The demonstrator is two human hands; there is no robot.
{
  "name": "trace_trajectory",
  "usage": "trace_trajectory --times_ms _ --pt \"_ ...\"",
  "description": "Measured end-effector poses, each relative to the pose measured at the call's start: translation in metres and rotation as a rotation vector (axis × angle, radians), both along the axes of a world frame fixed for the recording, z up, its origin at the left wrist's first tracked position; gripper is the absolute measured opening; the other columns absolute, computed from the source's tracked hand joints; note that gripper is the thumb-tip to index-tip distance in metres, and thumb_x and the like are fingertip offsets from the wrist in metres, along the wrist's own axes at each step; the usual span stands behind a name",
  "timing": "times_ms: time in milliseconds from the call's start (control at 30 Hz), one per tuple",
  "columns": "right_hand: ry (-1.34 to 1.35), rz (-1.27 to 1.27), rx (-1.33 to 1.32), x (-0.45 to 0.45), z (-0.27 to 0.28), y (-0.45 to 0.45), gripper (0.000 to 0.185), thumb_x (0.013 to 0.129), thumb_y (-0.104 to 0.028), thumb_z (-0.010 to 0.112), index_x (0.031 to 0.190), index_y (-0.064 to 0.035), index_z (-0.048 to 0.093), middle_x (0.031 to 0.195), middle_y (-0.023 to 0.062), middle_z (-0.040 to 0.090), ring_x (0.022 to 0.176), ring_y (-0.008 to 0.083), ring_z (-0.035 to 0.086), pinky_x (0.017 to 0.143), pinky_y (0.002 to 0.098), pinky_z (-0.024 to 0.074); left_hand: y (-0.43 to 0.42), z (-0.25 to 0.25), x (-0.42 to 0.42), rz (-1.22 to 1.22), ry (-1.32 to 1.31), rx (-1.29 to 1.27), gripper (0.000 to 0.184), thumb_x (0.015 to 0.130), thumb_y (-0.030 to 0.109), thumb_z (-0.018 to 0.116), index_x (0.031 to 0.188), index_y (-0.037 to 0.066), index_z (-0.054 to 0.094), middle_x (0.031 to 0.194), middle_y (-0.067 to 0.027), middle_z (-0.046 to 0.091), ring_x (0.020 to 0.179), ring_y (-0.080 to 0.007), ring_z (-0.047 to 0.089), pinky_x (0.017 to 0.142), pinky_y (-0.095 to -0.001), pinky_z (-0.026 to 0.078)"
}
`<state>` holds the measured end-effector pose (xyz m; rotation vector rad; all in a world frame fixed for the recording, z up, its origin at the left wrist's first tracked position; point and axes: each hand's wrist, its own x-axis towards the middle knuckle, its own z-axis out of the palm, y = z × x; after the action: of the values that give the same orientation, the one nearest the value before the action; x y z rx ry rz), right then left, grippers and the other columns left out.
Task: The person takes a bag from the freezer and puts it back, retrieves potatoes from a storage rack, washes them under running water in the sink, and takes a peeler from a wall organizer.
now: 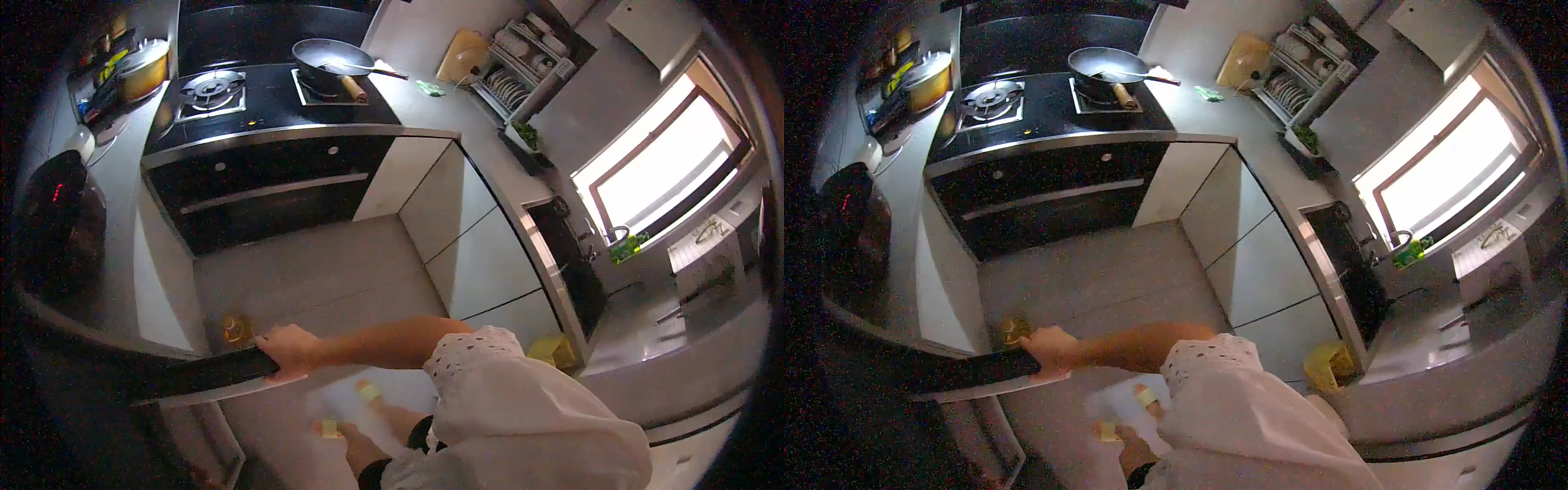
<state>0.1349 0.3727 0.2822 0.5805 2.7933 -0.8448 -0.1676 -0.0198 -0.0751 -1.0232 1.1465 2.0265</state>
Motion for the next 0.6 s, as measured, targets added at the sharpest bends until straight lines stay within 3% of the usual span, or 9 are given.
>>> trace_trajectory --times_ms 267,367,467,600 --pt "0.014 0.03 -0.049 0.002 -0.011 0.001 0.053 0.063 -0.037 0.066 0.096 -0.0009 0.047 0.078 0.0177 0.058 0.075 0.037 0.057 0.065 0.0456 0.0459 0.041 0.003 0.012 -0.084 -0.014 0.015 0.03 0.086 0.016 0.046 0.107 -0.005 0.049 0.102 -0.0164 0.055 0.099 -0.0288 0.052 0.082 -0.0431 0.046" --pt "0.208 0.013 0.068 0.005 -0.022 -0.002 0.053 0.063 -0.037 0.067 0.096 -0.0009 0.047 0.078 0.0179 0.058 0.075 0.0373 0.057 0.065 0.0454 0.0461 0.047 -0.005 0.017 -0.091 -0.017 0.029 0.029 0.086 0.016 0.045 0.106 -0.005 0.05 0.101 -0.0163 0.056 0.098 -0.0289 0.053 0.082 -0.0431 0.046" --pt "0.034 -0.017 0.015 0.005 0.001 -0.005 0.051 0.063 -0.036 0.067 0.096 -0.0017 0.048 0.079 0.0182 0.058 0.076 0.0378 0.057 0.067 0.045 0.0466 0.044 -0.014 0.025 -0.083 -0.029 0.036 0.028 0.086 0.015 0.045 0.105 -0.005 0.05 0.1 -0.0162 0.057 0.097 -0.0289 0.053 0.082 -0.0432 0.046" --pt "0.01 -0.029 -0.034 0.001 -0.005 -0.001 0.05 0.063 -0.036 0.068 0.095 -0.0025 0.049 0.08 0.0186 0.058 0.076 0.0379 0.057 0.068 0.0444 0.047 0.022 -0.033 0.033 -0.038 -0.033 0.05 0.027 0.086 0.014 0.045 0.104 -0.005 0.051 0.098 -0.0161 0.057 0.096 -0.0289 0.054 0.082 -0.0432 0.045"
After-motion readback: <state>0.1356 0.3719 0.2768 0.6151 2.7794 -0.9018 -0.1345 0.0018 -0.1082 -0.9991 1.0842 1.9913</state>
